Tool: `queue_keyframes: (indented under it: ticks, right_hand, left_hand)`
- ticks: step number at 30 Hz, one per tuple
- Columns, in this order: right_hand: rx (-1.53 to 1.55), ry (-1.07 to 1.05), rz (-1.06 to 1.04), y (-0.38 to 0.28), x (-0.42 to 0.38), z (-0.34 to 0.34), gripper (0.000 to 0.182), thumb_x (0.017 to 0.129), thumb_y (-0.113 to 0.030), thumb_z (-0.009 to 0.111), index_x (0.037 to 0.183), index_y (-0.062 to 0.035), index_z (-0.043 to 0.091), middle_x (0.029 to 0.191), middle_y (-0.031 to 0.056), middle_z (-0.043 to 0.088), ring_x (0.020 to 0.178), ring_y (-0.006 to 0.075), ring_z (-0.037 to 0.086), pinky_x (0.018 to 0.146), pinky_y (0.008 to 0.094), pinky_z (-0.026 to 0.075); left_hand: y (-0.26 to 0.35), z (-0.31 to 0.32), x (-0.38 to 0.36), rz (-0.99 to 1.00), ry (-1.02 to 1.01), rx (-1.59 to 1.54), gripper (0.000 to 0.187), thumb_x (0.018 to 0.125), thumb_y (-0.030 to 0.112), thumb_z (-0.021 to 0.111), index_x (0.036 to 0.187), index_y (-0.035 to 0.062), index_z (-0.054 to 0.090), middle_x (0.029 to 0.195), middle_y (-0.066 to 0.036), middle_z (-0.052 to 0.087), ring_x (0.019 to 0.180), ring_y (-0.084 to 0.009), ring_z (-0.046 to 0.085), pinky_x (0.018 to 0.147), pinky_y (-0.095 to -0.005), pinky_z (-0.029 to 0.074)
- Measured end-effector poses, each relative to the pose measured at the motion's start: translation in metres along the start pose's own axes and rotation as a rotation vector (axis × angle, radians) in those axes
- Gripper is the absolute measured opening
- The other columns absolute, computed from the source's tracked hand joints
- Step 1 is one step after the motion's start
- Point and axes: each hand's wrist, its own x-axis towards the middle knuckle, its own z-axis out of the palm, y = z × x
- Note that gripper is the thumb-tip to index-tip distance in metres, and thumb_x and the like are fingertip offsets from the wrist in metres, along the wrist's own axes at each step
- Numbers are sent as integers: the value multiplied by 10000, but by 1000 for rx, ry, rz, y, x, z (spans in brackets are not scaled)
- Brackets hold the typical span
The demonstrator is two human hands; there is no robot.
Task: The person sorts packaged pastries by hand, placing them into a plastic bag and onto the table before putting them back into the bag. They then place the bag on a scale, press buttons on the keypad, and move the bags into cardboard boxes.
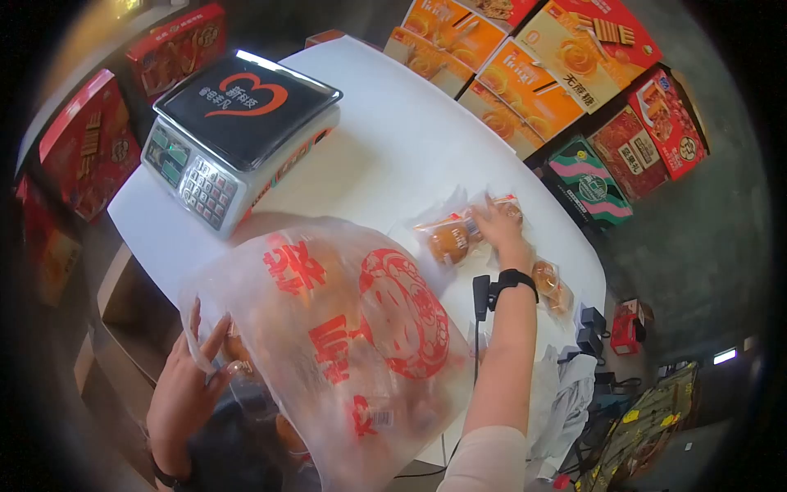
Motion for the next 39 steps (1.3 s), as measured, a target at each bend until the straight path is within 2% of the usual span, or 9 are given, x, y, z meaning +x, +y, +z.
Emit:
queue_keyframes:
  ticks: [6, 8, 15, 17, 20, 23, 30, 35, 39]
  right_hand:
    - [-88, -5, -54, -13, -59, 11, 775, 811, -656, 337, 1425, -208, 179, 1418, 204, 263, 1310, 478, 125, 1081, 498, 74]
    - [240, 77, -56, -16, -81, 27, 765, 819, -641, 352, 1422, -199, 190, 1393, 212, 307, 1285, 512, 154, 1085, 488, 68]
    - [453, 27, 44, 10, -120, 30, 805, 824, -625, 376, 1355, -23, 314, 1266, 281, 436, 1207, 436, 378, 1028, 426, 277]
    - [271, -82, 58, 25, -138, 31, 774, 815, -629, 391, 1153, 52, 532, 1077, 289, 563, 1043, 400, 535, 899, 416, 409]
    - [197, -205, 78, 31, -192, 10, 740, 807, -636, 403, 936, 53, 640, 937, 268, 613, 909, 395, 591, 801, 424, 456]
    - [45, -388, 86, 17, -227, -33, 708, 820, -596, 415, 918, 73, 627, 875, 275, 615, 825, 388, 610, 742, 424, 474]
    - [134, 139, 120, 32, -205, -58, 545, 832, -454, 488, 988, 55, 605, 871, 239, 625, 819, 376, 608, 747, 440, 468]
    - [66, 465, 151, 92, -112, 2, 595, 787, -436, 553, 1220, -34, 489, 1173, 216, 534, 1112, 354, 489, 926, 442, 388]
    - [209, 340, 373, 66, -77, -19, 668, 758, -417, 607, 1284, -52, 416, 1247, 217, 474, 1164, 375, 433, 962, 443, 361]
  left_hand:
    - [-8, 13, -15, 110, 156, -26, 587, 757, 126, 632, 1303, 93, 420, 1330, -259, 345, 1130, -409, 436, 946, -409, 371]
    - [-11, 15, -19, 87, 124, -68, 580, 780, 148, 617, 1317, 101, 405, 1351, -272, 315, 1122, -413, 445, 941, -411, 375]
    - [-13, 22, -19, 97, 112, -102, 584, 833, 155, 559, 1367, 134, 322, 1360, -234, 332, 1219, -400, 366, 987, -396, 337]
    - [-20, 27, -18, 136, 178, -98, 563, 823, 197, 576, 1341, 118, 370, 1379, -293, 256, 1179, -425, 401, 969, -399, 353]
    - [-22, 26, -16, 143, 166, -119, 572, 824, 193, 574, 1347, 119, 357, 1384, -292, 246, 1187, -428, 390, 975, -401, 347]
    - [-20, 26, -16, 110, 152, -101, 575, 824, 193, 575, 1349, 120, 352, 1386, -292, 242, 1192, -428, 386, 977, -402, 346]
    - [-18, 26, -15, 101, 134, -12, 587, 837, 172, 567, 1360, 83, 316, 1341, -215, 369, 1218, -383, 371, 997, -384, 329]
    - [-12, 12, -13, 52, 63, -54, 613, 793, 178, 619, 1345, 135, 356, 1380, -207, 317, 1188, -392, 404, 963, -404, 367]
    - [-23, -2, -3, 75, 6, -21, 581, 781, 166, 628, 1316, 126, 405, 1357, -204, 355, 1152, -379, 444, 944, -403, 385]
